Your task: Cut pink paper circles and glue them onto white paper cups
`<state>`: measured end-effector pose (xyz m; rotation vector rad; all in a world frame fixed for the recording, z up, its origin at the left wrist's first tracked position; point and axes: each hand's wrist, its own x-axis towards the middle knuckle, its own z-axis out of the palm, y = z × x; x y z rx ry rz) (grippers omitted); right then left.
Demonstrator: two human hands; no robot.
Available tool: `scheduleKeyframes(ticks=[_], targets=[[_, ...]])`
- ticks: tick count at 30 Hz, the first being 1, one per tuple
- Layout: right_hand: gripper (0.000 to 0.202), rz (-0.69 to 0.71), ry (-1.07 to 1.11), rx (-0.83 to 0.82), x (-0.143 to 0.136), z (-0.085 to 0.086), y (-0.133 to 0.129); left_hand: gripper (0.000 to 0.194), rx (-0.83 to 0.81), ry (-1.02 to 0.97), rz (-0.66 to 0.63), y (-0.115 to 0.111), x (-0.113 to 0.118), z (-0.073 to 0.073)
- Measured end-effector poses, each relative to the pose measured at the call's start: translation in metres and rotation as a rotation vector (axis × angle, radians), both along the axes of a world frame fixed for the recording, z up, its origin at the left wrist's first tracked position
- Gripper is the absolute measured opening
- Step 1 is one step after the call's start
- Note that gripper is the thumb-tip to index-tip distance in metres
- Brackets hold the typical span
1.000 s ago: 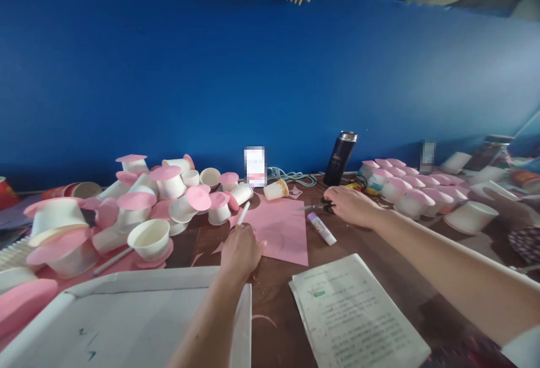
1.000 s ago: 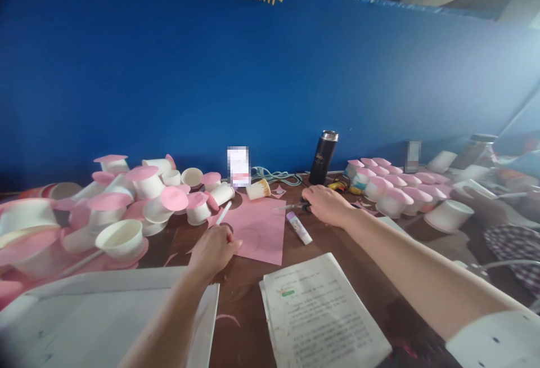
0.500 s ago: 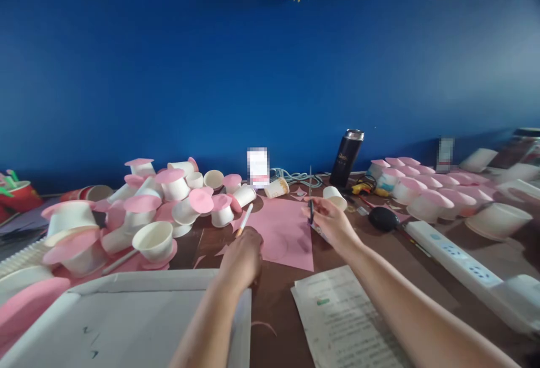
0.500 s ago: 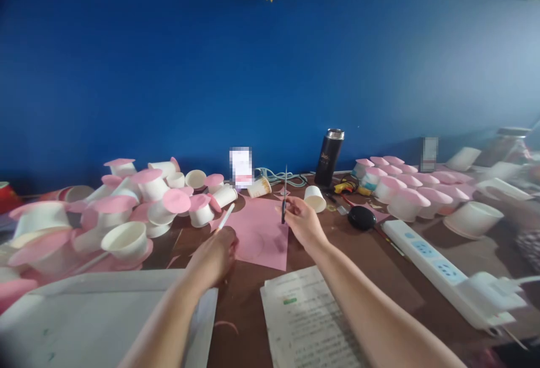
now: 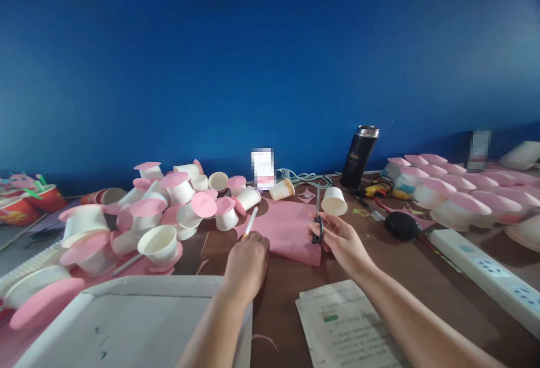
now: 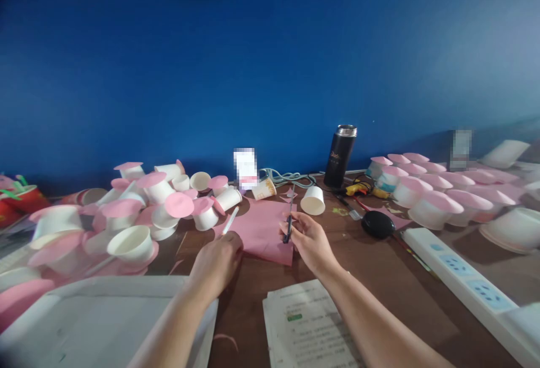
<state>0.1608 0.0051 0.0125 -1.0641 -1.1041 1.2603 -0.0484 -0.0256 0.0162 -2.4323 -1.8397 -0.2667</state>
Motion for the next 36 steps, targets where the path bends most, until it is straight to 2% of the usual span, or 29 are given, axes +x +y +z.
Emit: scheduleKeyframes(ticks=[5, 7, 9, 11, 14, 16, 18, 21, 26, 29, 32, 34, 36], targets=[[0.046, -0.124, 0.082, 0.074, 0.002, 0.012, -0.007, 0.008, 0.345, -0.222, 0.111, -0.002, 0.001, 0.003], [0.043, -0.183, 0.104, 0.076, 0.004, 0.013, -0.007, 0.006, 0.526, -0.326, 0.096, -0.004, 0.002, 0.007], [0.039, -0.193, 0.118, 0.047, 0.006, 0.011, -0.007, 0.015, 0.714, -0.413, 0.031, -0.008, 0.004, 0.012], [0.037, -0.145, 0.18, -0.037, 0.007, 0.008, -0.005, 0.024, 0.865, -0.46, -0.055, -0.014, 0.007, 0.015], [0.042, 0.098, 0.411, -0.239, 0.011, 0.007, -0.002, 0.033, 0.953, -0.46, -0.152, -0.02, 0.012, 0.016], [0.042, 0.274, 0.555, -0.319, 0.014, 0.008, 0.0, 0.035, 0.93, -0.442, -0.176, -0.021, 0.013, 0.015], [0.035, 0.333, 0.625, -0.316, 0.017, 0.009, 0.002, 0.035, 0.883, -0.436, -0.202, -0.02, 0.014, 0.013], [0.02, 0.245, 0.653, -0.256, 0.019, 0.008, 0.005, 0.031, 0.788, -0.443, -0.275, -0.018, 0.015, 0.011], [0.023, 0.026, 0.624, -0.266, 0.017, 0.005, 0.009, 0.028, 0.415, -0.448, -0.325, -0.017, 0.021, 0.009], [0.027, -0.027, 0.561, -0.205, 0.017, 0.005, 0.01, 0.028, 0.287, -0.576, -0.325, -0.017, 0.024, 0.008], [0.033, -0.04, 0.546, -0.147, 0.02, 0.005, 0.011, 0.027, 0.265, -0.779, -0.212, -0.015, 0.022, 0.008], [0.037, -0.053, 0.549, -0.12, 0.022, 0.004, 0.012, 0.027, 0.221, -0.88, -0.037, -0.013, 0.018, 0.009], [0.039, -0.065, 0.555, -0.095, 0.023, 0.004, 0.012, 0.041, 0.096, -0.92, 0.112, -0.011, 0.013, 0.01]])
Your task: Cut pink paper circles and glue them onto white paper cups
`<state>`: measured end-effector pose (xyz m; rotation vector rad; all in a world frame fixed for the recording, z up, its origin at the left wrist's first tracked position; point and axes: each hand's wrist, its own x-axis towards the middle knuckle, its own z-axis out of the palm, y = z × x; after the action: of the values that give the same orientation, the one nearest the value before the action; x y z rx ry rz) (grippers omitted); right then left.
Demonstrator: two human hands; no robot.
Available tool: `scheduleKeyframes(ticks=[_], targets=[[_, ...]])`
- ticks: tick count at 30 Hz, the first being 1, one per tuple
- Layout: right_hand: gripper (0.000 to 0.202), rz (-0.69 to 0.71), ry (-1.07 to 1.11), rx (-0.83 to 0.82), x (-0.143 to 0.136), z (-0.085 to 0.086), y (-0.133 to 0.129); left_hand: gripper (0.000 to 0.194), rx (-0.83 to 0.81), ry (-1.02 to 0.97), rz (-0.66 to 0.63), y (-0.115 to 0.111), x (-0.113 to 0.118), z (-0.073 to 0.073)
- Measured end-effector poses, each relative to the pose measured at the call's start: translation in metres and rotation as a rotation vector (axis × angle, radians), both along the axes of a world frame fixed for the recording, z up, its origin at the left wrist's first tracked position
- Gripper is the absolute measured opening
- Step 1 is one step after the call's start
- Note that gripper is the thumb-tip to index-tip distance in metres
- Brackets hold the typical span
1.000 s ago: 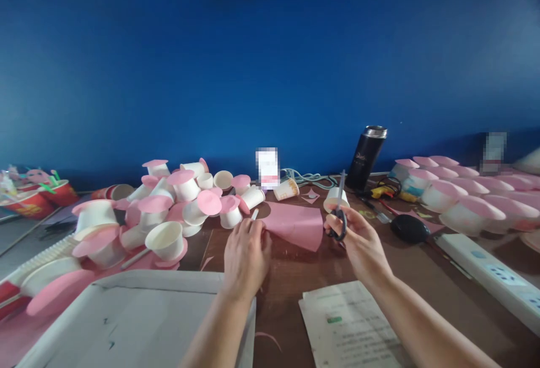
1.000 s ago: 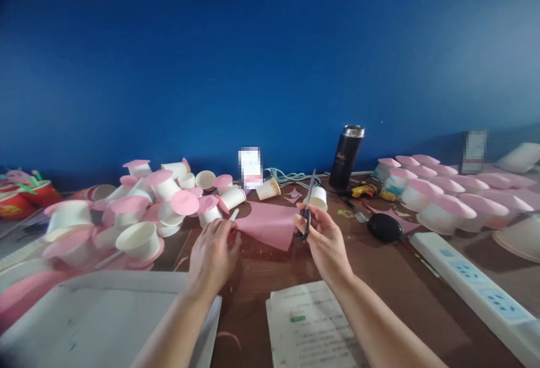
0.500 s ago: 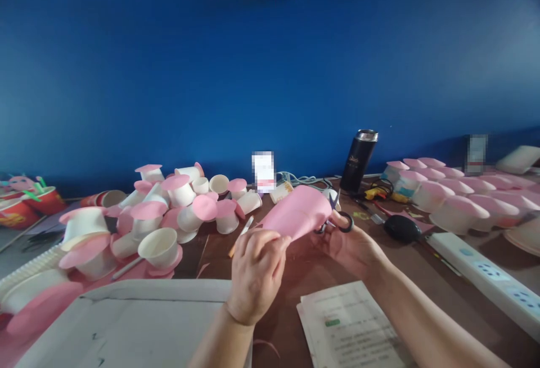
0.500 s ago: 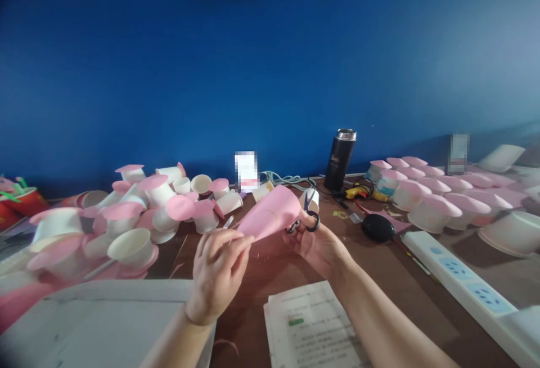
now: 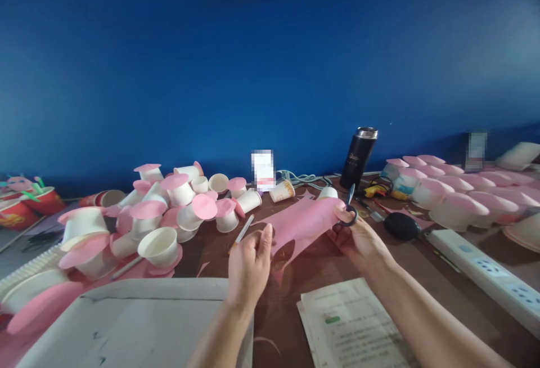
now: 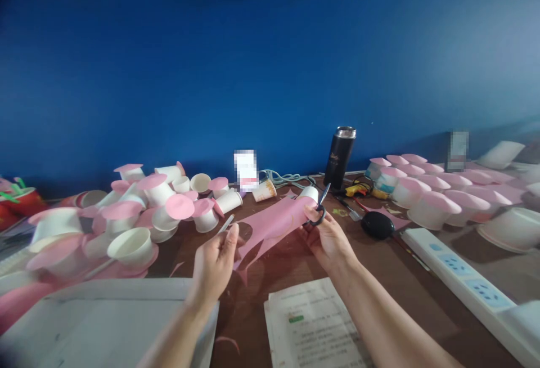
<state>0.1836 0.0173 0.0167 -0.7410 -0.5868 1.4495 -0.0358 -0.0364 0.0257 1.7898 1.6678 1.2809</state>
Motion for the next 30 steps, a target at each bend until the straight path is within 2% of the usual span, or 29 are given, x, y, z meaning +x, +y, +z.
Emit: scheduleKeyframes(ticks=[2, 6, 8, 12, 16, 18, 19, 23, 25, 26, 30], targets=[[0.039, -0.015, -0.001, 0.011, 0.0, 0.001, 0.0, 0.054, -0.181, -0.047, -0.056, 0.002, -0.004, 0.0], [0.039, -0.029, -0.038, 0.031, -0.002, 0.002, -0.002, 0.064, -0.639, -0.275, -0.352, 0.002, -0.003, -0.003], [0.037, -0.02, -0.056, 0.055, -0.003, 0.003, -0.002, 0.07, -0.829, -0.43, -0.441, 0.002, 0.002, -0.006], [0.033, 0.025, -0.08, 0.075, -0.003, 0.005, -0.005, 0.071, -0.917, -0.766, -0.452, 0.001, 0.014, -0.014], [0.031, 0.063, -0.111, 0.077, -0.003, 0.008, -0.009, 0.065, -0.985, -1.2, -0.586, 0.001, 0.023, -0.019], [0.032, 0.087, -0.14, 0.071, -0.003, 0.009, -0.011, 0.062, -0.992, -1.371, -0.599, 0.001, 0.027, -0.019], [0.034, 0.098, -0.146, 0.069, -0.004, 0.01, -0.012, 0.059, -0.99, -1.432, -0.567, 0.002, 0.028, -0.019], [0.039, 0.102, -0.117, 0.08, -0.005, 0.011, -0.014, 0.033, -0.881, -1.581, -0.262, 0.007, 0.03, -0.018], [0.038, 0.107, -0.099, 0.084, -0.005, 0.01, -0.014, 0.021, -0.756, -1.61, -0.179, 0.008, 0.028, -0.016], [0.036, 0.112, -0.092, 0.08, -0.005, 0.009, -0.014, 0.019, -0.677, -1.602, -0.191, 0.007, 0.027, -0.014], [0.027, 0.106, -0.088, 0.067, -0.005, 0.007, -0.011, 0.021, -0.347, -1.437, -0.374, 0.002, 0.022, -0.003]])
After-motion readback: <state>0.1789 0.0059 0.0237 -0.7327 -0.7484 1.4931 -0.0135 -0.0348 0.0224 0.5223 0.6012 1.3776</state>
